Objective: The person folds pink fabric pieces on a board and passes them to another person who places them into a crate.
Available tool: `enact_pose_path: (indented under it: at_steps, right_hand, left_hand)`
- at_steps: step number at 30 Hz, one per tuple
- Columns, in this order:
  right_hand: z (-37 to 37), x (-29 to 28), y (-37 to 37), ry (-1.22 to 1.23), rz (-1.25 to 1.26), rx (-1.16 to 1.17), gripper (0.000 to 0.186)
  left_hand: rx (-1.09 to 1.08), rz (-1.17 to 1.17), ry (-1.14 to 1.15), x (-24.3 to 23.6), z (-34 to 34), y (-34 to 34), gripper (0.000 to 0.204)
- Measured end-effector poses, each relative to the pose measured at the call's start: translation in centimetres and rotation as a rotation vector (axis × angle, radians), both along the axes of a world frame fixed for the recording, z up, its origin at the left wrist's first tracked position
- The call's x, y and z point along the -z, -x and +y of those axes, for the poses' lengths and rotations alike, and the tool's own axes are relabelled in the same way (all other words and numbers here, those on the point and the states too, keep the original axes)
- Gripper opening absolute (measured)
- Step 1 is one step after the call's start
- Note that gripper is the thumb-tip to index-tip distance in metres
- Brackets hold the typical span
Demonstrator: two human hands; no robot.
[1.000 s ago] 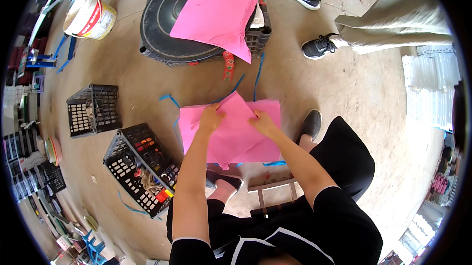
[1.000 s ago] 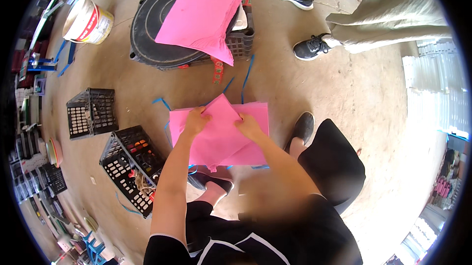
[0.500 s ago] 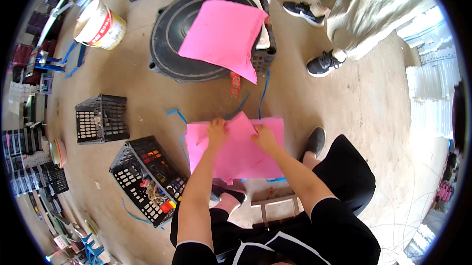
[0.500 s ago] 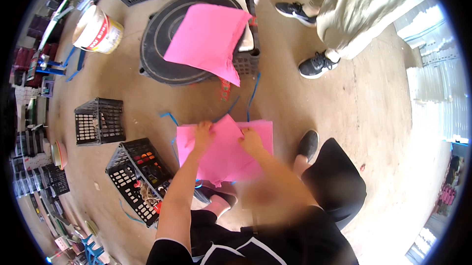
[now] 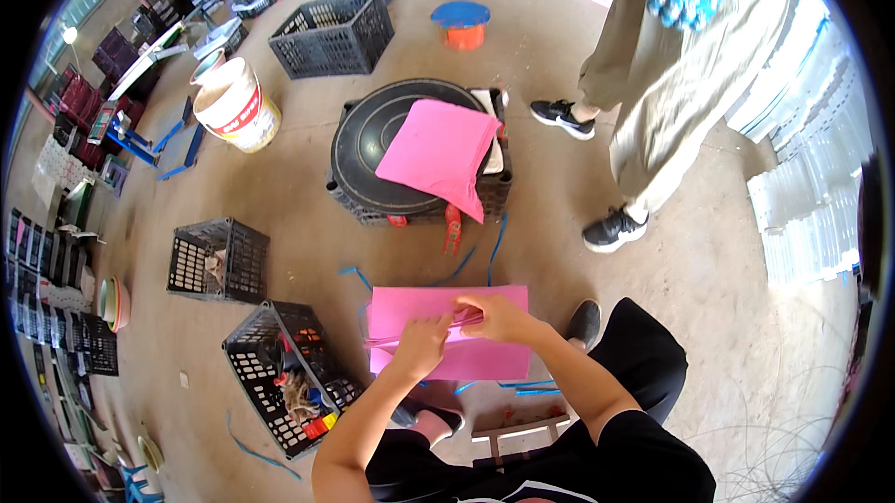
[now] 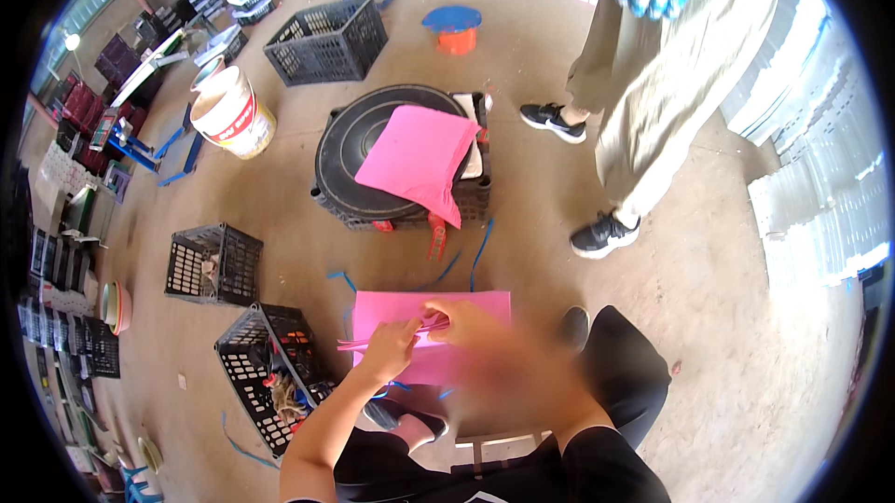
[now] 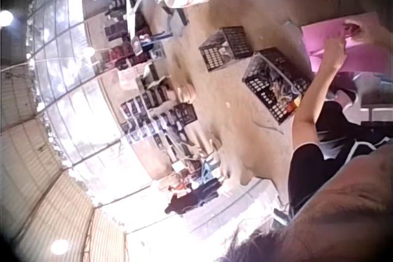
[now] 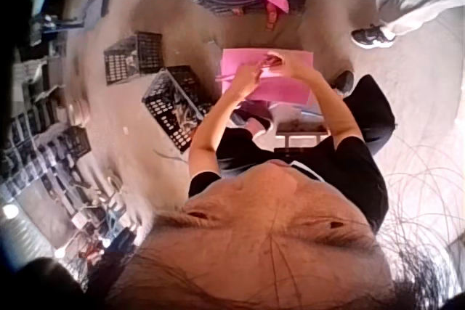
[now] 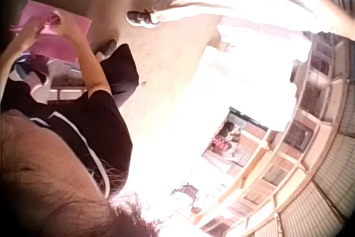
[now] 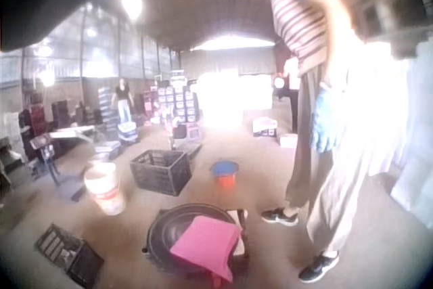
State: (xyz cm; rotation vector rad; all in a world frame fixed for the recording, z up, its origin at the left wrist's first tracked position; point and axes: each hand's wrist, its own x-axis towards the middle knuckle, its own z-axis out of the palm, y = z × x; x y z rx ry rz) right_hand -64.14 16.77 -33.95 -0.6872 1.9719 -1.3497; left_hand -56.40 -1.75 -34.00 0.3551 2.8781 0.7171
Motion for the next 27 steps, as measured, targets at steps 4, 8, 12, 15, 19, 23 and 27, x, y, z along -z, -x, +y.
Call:
enact_pose_path:
  at_steps: [4, 8, 12, 15, 19, 23, 27]
  right_hand:
    - [1.9, 0.1, 0.4, 0.071, -0.301, -0.122, 0.055]
    - [5.6, 3.9, -0.8, -0.007, -0.324, 0.074, 0.047]
    - [6.6, 8.1, -1.4, 0.296, -0.520, 0.063, 0.036]
    - [5.1, 8.4, -3.6, -0.156, -0.229, -0.294, 0.033]
    - [1.4, 7.1, -6.9, -0.011, -0.100, 0.139, 0.032]
    - [0.1, 3.0, -2.8, -0.103, -0.312, 0.291, 0.030]
    - [1.3, 2.4, 3.9, 0.124, -0.405, 0.435, 0.037]
  left_hand:
    - [-0.169, 0.099, -0.254, -5.3, -1.3, -1.3, 0.021]
    - [-0.420, 0.025, -0.479, -11.0, -1.8, -2.5, 0.018]
    - [-0.489, 0.122, -0.668, -12.2, -3.2, -4.2, 0.016]
    - [-0.652, 0.013, -1.119, -10.3, -3.9, -4.6, 0.023]
    - [-0.707, 0.223, -0.666, -7.2, -4.9, -4.1, 0.041]
    - [-0.657, 0.329, -0.212, -7.0, -6.8, -4.5, 0.054]
    - [-0.576, 0.286, -0.112, -7.1, -7.2, -3.8, 0.055]
